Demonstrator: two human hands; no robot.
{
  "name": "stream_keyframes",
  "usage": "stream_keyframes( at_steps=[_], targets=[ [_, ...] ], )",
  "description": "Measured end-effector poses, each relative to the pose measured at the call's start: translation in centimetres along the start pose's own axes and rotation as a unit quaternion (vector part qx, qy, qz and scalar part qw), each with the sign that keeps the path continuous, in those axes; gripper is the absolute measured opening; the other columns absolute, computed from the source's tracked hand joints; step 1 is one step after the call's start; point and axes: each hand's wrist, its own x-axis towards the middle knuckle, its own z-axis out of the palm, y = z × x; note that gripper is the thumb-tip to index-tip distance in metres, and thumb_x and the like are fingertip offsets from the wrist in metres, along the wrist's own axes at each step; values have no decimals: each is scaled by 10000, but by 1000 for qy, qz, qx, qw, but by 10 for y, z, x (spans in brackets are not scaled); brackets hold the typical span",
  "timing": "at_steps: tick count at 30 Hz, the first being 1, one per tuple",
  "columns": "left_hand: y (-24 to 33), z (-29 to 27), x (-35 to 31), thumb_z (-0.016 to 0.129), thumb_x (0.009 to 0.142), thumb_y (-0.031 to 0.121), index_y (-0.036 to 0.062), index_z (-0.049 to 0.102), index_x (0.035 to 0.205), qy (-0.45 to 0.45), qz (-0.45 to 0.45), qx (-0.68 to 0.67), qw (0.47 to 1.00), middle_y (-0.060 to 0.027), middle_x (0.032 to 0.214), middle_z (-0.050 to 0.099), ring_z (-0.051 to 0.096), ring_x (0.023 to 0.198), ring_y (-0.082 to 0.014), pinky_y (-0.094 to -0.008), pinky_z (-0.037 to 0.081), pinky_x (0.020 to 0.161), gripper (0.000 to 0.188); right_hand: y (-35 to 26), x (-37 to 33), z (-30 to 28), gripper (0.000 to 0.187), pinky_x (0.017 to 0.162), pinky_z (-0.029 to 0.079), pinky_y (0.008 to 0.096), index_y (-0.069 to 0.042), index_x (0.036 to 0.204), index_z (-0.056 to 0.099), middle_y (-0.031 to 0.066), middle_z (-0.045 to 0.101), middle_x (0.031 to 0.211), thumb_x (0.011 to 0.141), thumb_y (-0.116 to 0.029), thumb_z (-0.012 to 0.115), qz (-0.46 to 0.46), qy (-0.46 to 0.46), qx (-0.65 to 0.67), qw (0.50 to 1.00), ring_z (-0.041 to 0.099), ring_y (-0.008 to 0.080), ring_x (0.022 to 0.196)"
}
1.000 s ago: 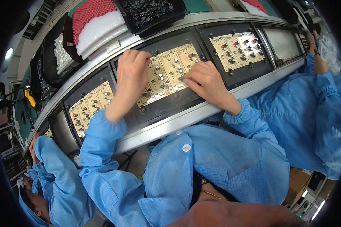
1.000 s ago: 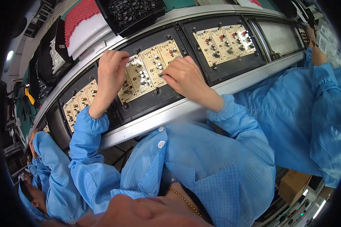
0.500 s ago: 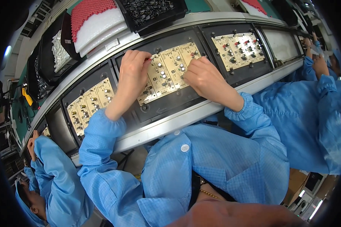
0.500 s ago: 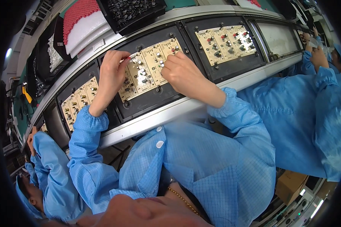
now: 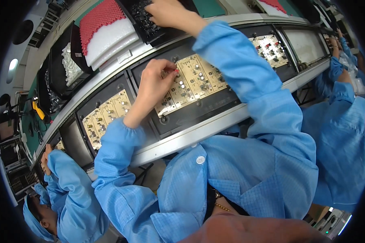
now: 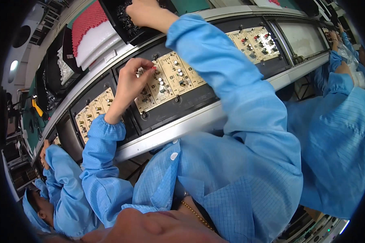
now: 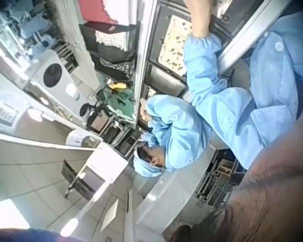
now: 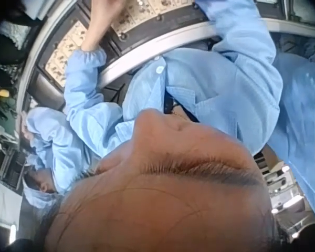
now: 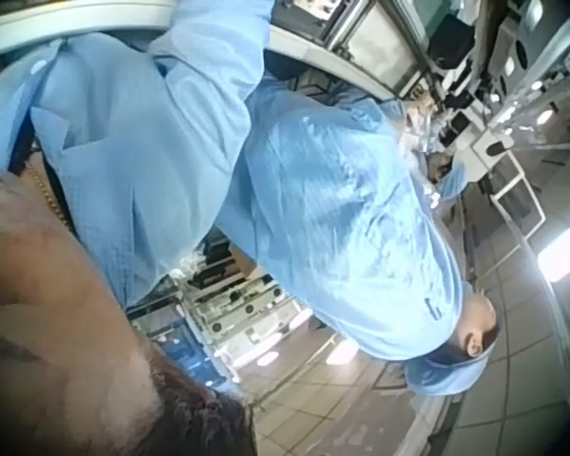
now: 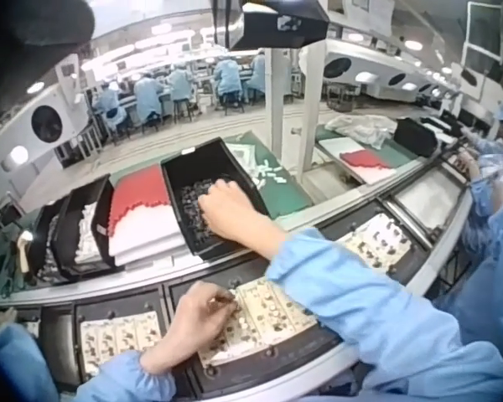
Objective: The person assembles electronic components onto printed circuit boards by hand, taking the components from plastic bins and placing them onto the boards on a conveyor belt.
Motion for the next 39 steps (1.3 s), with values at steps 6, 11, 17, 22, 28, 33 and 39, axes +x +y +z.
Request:
stream_keyframes(
  at_steps=[6, 11, 17, 22, 28, 33, 39],
  targets=[
    [-12, 10, 5, 775, 760, 70, 48, 744, 873, 14, 99, 79, 992, -97, 865, 693, 608, 929, -299, -406, 470, 840, 119, -6, 13, 39, 84, 845, 425, 519, -46, 792, 715, 123, 708, 802, 767, -121, 686, -29, -12, -50, 998, 636, 324, 953],
    [-10, 33, 19, 759, 761, 47, 40, 727, 839, 7, 120, 70, 990, -89, 844, 699, 597, 937, -302, -410, 436, 851, 85, -10, -1, 15, 64, 837, 440, 465, -48, 764, 688, 136, 693, 806, 799, -91, 657, 48, 92, 75, 992, 630, 313, 929],
    [-11, 39, 24, 759, 769, 36, 31, 732, 843, -5, 112, 72, 991, -104, 808, 688, 599, 915, -286, -408, 438, 844, 79, -8, -31, 2, 159, 737, 536, 449, -51, 938, 716, 146, 701, 824, 910, -198, 661, 52, 156, 224, 961, 679, 337, 821],
    [-14, 43, 24, 762, 766, 26, 24, 734, 850, -19, 120, 70, 990, -104, 804, 680, 595, 907, -280, -401, 438, 839, 89, -7, -74, -22, 154, 742, 528, 395, -44, 1009, 713, 122, 694, 884, 931, -166, 660, 36, 173, 269, 947, 661, 300, 834],
    [-18, 46, 27, 761, 767, 28, 24, 735, 845, -31, 130, 56, 989, -100, 810, 676, 590, 902, -282, -399, 438, 839, 82, -2, -113, -50, 167, 738, 531, 351, -26, 1048, 711, 115, 688, 943, 928, -136, 672, 68, 141, 268, 951, 666, 268, 853],
    [-15, 44, 30, 746, 767, 21, 21, 729, 847, -55, 144, 104, 983, -101, 821, 677, 587, 911, -286, -413, 442, 852, 82, -2, -138, -62, 184, 744, 536, 354, -25, 1065, 712, 111, 686, 944, 932, -145, 672, 87, 126, 270, 951, 672, 258, 862],
    [-9, 46, 33, 721, 772, 13, 12, 724, 843, -59, 133, 109, 983, -118, 848, 686, 593, 930, -306, -427, 448, 881, 71, -9, -162, -69, 195, 723, 539, 337, -21, 1084, 715, 99, 677, 936, 930, -135, 675, 126, 110, 279, 946, 667, 217, 857]
  ],
)
